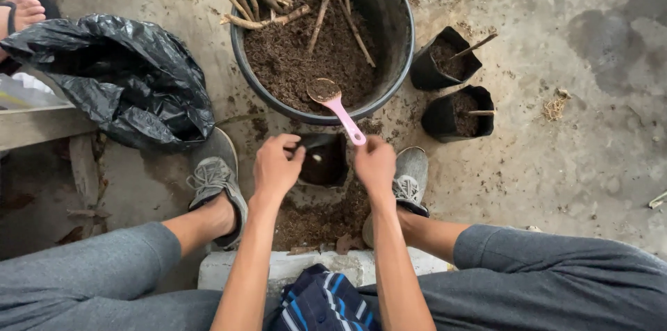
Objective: Planting wooden cuttings into small nursery bags by filling them with soil using a small scoop.
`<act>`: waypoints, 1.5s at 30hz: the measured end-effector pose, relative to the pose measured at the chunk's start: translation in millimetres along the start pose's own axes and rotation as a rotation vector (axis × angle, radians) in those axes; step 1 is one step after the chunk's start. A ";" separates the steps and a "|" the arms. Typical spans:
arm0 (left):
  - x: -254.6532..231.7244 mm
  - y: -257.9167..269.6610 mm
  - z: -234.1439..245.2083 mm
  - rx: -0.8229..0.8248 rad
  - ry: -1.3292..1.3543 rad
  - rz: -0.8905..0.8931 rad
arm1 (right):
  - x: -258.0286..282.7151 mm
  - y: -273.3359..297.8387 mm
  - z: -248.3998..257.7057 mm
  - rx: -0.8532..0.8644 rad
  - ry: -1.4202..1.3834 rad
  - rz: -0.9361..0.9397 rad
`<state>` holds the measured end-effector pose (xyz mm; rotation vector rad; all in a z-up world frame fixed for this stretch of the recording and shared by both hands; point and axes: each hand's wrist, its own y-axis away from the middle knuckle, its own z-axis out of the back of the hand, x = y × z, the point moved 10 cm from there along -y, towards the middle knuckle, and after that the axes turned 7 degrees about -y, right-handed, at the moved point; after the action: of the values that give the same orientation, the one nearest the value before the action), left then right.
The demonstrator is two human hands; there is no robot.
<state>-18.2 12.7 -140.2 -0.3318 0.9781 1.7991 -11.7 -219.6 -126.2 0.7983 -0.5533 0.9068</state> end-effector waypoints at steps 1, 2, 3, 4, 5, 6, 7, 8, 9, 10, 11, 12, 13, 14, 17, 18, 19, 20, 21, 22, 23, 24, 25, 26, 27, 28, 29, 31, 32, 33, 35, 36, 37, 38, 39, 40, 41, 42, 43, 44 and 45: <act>-8.4 4.4 4.2 -0.001 0.001 0.001 | 1.2 -7.1 3.0 0.001 0.001 0.001; -17.0 9.1 4.0 0.028 0.027 0.008 | 11.9 -12.9 19.2 -0.110 -0.110 0.114; -25.8 13.9 3.7 0.056 0.054 0.015 | 20.8 -16.3 36.5 -0.222 -0.221 0.226; -25.7 15.7 3.0 0.058 0.053 0.016 | 27.4 -14.8 42.3 -0.222 -0.220 0.225; -28.5 17.8 -0.2 0.085 0.070 -0.009 | 26.1 -16.6 38.1 -0.113 -0.440 0.146; -32.0 19.2 -3.7 0.113 0.087 -0.036 | 27.5 -17.4 32.6 -0.003 -0.657 0.066; -27.5 14.5 -9.0 0.113 0.088 -0.037 | 37.5 -11.8 33.7 -0.004 -0.656 0.066; -25.6 10.9 -8.5 0.053 0.120 -0.071 | 44.5 -5.3 33.6 0.006 -0.724 0.042; -23.3 7.7 -8.1 -0.008 0.152 -0.104 | 51.5 1.2 33.2 0.015 -0.791 0.017; -14.8 3.6 -14.4 -0.007 0.151 -0.102 | 34.2 -8.6 23.6 0.015 -0.790 0.014; -7.5 -0.1 -14.1 -0.068 0.165 -0.118 | 10.1 -18.0 22.3 -0.092 -0.818 -0.019; -1.1 -3.7 -14.7 -0.128 0.180 -0.135 | -14.5 -26.5 22.2 -0.202 -0.842 -0.052; -5.2 -4.0 -11.6 -0.123 0.180 -0.135 | -34.4 -35.5 15.3 -0.206 -0.841 -0.055; -0.9 -5.2 -8.3 -0.116 0.275 -0.064 | -61.5 -43.3 5.9 -0.225 -0.797 -0.139; 26.6 -14.8 -17.8 -0.081 0.491 0.127 | -110.4 -41.7 -25.6 -0.196 -0.895 -0.376; 43.2 -16.2 -30.4 -0.050 0.611 0.252 | -126.2 -33.0 -42.7 -0.145 -1.032 -0.532; 38.4 -10.0 -31.6 -0.044 0.612 0.255 | -115.7 -23.2 -41.9 -0.151 -1.028 -0.535; 35.1 -4.4 -37.8 0.025 0.633 0.287 | -96.2 -18.1 -44.0 -0.096 -0.974 -0.465; 31.9 1.9 -43.5 0.095 0.653 0.318 | -76.4 -12.0 -46.8 -0.042 -0.919 -0.395; 30.5 6.7 -44.9 0.093 0.652 0.322 | -66.7 -12.6 -46.3 -0.039 -0.918 -0.398; 25.8 12.2 -52.6 0.171 0.630 0.310 | -51.3 -13.1 -55.2 0.140 -0.582 -0.363; 21.6 18.8 -60.4 0.247 0.608 0.300 | -39.2 -10.6 -65.3 0.312 -0.242 -0.321; 24.1 19.0 -60.3 0.245 0.610 0.305 | -46.8 -18.7 -68.8 0.317 -0.239 -0.322; 23.1 19.0 -59.5 0.248 0.613 0.273 | -54.3 -25.5 -73.9 0.346 -0.182 -0.316; 21.8 19.4 -58.5 0.251 0.616 0.240 | -61.7 -32.1 -78.8 0.376 -0.126 -0.310; 24.3 15.3 -59.2 0.245 0.618 0.240 | -65.9 -29.7 -79.9 0.379 -0.125 -0.306; 30.0 12.7 -62.5 0.257 0.611 0.283 | -60.7 -33.5 -70.3 0.272 -0.156 -0.197; 35.7 9.4 -70.3 0.276 0.607 0.323 | -54.0 -29.6 -58.2 0.159 -0.184 -0.089; 37.1 8.5 -70.5 0.268 0.597 0.311 | -42.4 -24.1 -51.7 0.085 -0.200 0.005; 38.4 7.5 -70.8 0.260 0.586 0.300 | -30.9 -17.2 -44.8 0.011 -0.215 0.100; 37.2 8.5 -68.8 0.257 0.602 0.289 | -19.4 -2.9 -60.8 0.206 -0.281 -0.026; 35.4 8.8 -68.3 0.256 0.620 0.277 | -17.2 10.0 -77.9 0.399 -0.344 -0.151; 35.5 7.9 -69.4 0.256 0.619 0.276 | -40.6 -5.9 -87.6 0.398 -0.345 -0.150; 36.5 7.1 -70.3 0.241 0.671 0.290 | -76.3 -22.2 -92.2 0.300 -0.532 -0.296; 37.6 6.1 -71.3 0.227 0.724 0.305 | -112.5 -36.1 -98.9 0.197 -0.717 -0.442; 44.8 0.9 -76.1 0.227 0.725 0.308 | -129.5 -41.1 -99.0 0.198 -0.714 -0.444; 58.6 -5.1 -72.7 0.123 0.705 0.343 | -153.8 -46.2 -89.8 0.098 -0.640 -0.477; 71.4 -10.5 -69.1 0.019 0.683 0.376 | -176.7 -51.0 -79.4 -0.004 -0.565 -0.506; 76.9 -19.4 -70.6 0.020 0.684 0.377 | -207.8 -63.0 -94.9 -0.004 -0.563 -0.507; 77.1 -28.0 -68.0 -0.020 0.635 0.294 | -247.2 -70.4 -100.0 -0.108 -0.613 -0.535; 76.7 -36.0 -66.1 -0.059 0.585 0.211 | -287.1 -76.7 -104.8 -0.214 -0.662 -0.561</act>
<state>-34.7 18.5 -246.2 -0.8518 1.4046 1.9661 -84.2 -300.0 -422.1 0.9874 -0.9213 0.0449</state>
